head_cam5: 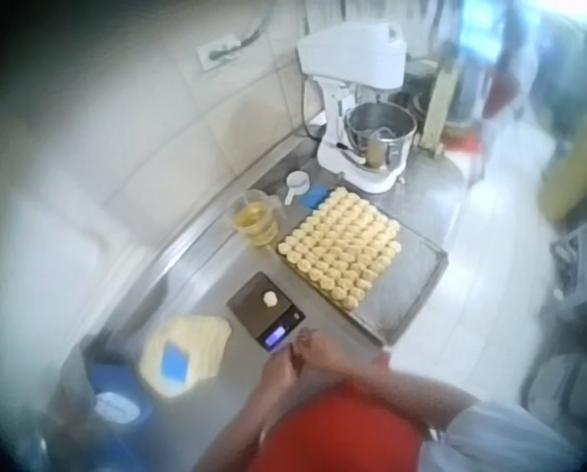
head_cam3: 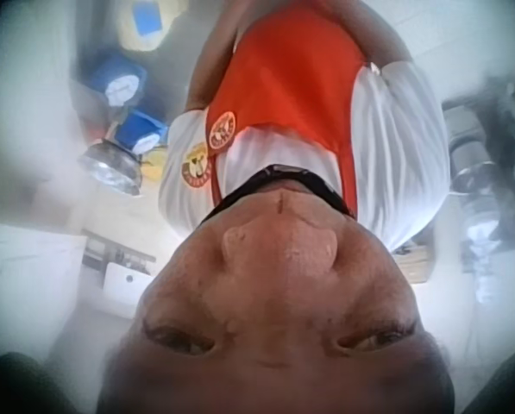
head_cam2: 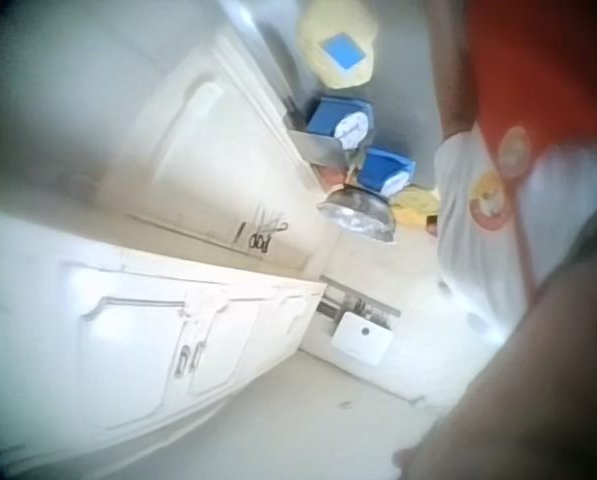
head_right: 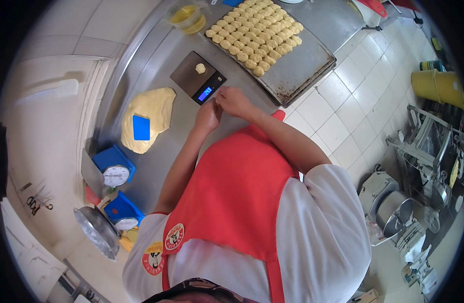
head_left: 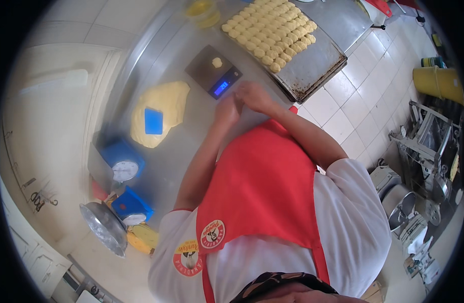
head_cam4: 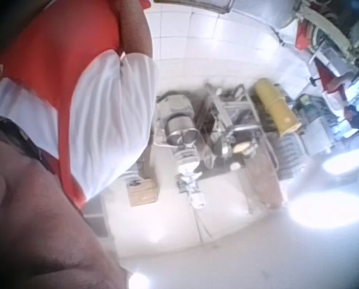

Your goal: The person portioned dough using a digital scale, rolled it into cylinders, and placed it onto a baking sheet. Later, the person retrieved a cup from a storage area and continued working with the dough using a scraper.

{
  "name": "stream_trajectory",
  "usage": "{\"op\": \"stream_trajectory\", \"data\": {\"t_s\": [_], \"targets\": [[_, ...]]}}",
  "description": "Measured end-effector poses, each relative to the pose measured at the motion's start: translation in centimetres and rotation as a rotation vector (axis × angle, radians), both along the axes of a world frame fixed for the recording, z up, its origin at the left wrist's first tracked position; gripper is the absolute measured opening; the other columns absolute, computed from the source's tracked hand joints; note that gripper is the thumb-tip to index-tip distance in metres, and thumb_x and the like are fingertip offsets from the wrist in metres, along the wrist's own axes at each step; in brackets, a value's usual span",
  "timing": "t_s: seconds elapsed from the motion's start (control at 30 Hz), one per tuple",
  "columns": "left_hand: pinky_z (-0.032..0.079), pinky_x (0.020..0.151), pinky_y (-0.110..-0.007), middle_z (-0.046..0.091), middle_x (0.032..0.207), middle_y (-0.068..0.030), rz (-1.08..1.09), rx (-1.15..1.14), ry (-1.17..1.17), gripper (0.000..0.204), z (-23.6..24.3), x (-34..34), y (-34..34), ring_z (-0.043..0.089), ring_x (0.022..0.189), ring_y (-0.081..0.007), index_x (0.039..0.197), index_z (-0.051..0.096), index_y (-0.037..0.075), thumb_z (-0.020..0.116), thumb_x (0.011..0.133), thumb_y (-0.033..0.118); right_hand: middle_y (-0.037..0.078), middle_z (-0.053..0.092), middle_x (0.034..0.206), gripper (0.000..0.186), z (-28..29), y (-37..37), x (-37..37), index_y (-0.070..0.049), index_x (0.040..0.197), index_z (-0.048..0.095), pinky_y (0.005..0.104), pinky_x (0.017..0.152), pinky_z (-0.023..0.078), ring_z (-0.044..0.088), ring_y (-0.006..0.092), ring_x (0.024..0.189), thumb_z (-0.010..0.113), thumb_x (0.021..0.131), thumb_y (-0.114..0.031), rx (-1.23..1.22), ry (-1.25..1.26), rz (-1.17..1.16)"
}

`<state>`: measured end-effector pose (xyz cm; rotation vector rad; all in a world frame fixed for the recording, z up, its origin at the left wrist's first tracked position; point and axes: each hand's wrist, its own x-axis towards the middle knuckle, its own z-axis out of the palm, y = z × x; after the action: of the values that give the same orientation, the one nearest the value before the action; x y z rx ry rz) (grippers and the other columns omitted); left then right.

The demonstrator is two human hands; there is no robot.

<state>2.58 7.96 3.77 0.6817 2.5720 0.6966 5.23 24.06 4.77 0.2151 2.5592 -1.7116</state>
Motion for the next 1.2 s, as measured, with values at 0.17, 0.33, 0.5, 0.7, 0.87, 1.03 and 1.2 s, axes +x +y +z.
{"op": "stream_trajectory", "data": {"t_s": [0.17, 0.33, 0.5, 0.7, 0.87, 1.03, 1.2], "targets": [[0.052, 0.075, -0.054, 0.07, 0.088, -0.022, -0.036, -0.073, -0.027, 0.023, 1.1, 1.3, 1.4, 0.067, 0.087, -0.0445, 0.092, 0.07, 0.004, 0.062, 0.088, 0.025, 0.026, 0.07, 0.09, 0.041, 0.3, -0.7, -0.3, -0.001, 0.088, 0.07, 0.0531, 0.077, 0.052, 0.067, 0.047, 0.087, 0.055, 0.096, -0.038, 0.129, -0.078, -0.05], [0.052, 0.073, -0.053, 0.071, 0.087, -0.0218, -0.146, -0.032, -0.198, 0.022, -2.2, 0.2, -0.3, 0.068, 0.084, -0.0422, 0.094, 0.07, 0.004, 0.063, 0.086, 0.023, 0.024, 0.071, 0.094, 0.044, -0.8, 0.6, -0.4, -0.002, 0.092, 0.072, 0.048, 0.083, 0.053, 0.067, 0.0433, 0.09, 0.058, 0.095, -0.044, 0.211, -0.279, 0.217], [0.047, 0.053, -0.028, 0.06, 0.064, -0.0039, 0.617, 0.115, -0.72, 0.038, -6.7, -3.3, -9.0, 0.059, 0.056, -0.0132, 0.072, 0.061, 0.011, 0.059, 0.096, 0.04, 0.009, 0.07, 0.094, 0.033, 3.2, 6.1, 1.8, -0.006, 0.107, 0.069, 0.0364, 0.088, 0.053, 0.067, 0.024, 0.095, 0.062, 0.092, -0.034, -0.362, -0.264, 0.201], [0.044, 0.051, -0.028, 0.059, 0.063, -0.0033, 0.801, 0.073, -0.723, 0.043, -5.1, -2.9, -16.1, 0.055, 0.052, -0.0136, 0.069, 0.057, 0.011, 0.062, 0.096, 0.044, 0.01, 0.074, 0.103, 0.039, -5.7, 29.8, -2.6, -0.005, 0.131, 0.063, 0.033, 0.082, 0.053, 0.068, 0.0196, 0.09, 0.06, 0.097, -0.022, -0.143, -0.02, -0.625], [0.044, 0.052, -0.027, 0.057, 0.064, -0.001, 0.822, -0.113, -0.722, 0.043, -5.6, -0.4, -15.9, 0.053, 0.054, -0.0118, 0.072, 0.055, 0.012, 0.069, 0.093, 0.047, 0.018, 0.074, 0.104, 0.043, -10.2, 35.2, -7.0, -0.01, 0.125, 0.068, 0.0401, 0.087, 0.054, 0.07, 0.0332, 0.097, 0.067, 0.09, -0.035, 0.42, -0.089, -0.568], [0.044, 0.052, -0.028, 0.05, 0.063, 0.0014, 0.706, -0.124, -0.65, 0.048, -4.8, 2.5, -14.6, 0.05, 0.055, -0.0113, 0.074, 0.054, 0.009, 0.077, 0.085, 0.05, 0.02, 0.073, 0.111, 0.043, -12.1, 36.1, -8.5, -0.012, 0.119, 0.071, 0.043, 0.092, 0.053, 0.069, 0.0351, 0.104, 0.07, 0.085, -0.039, 0.404, -0.168, -0.565], [0.043, 0.051, -0.027, 0.05, 0.063, 0.0012, 0.89, 0.012, -0.624, 0.049, -6.2, 5.9, -17.7, 0.051, 0.055, -0.011, 0.074, 0.052, 0.01, 0.076, 0.086, 0.051, 0.025, 0.066, 0.117, 0.044, -11.2, 33.7, -7.1, -0.013, 0.12, 0.072, 0.0436, 0.095, 0.052, 0.066, 0.0384, 0.105, 0.07, 0.086, -0.041, 0.576, -0.088, -0.715]]}}
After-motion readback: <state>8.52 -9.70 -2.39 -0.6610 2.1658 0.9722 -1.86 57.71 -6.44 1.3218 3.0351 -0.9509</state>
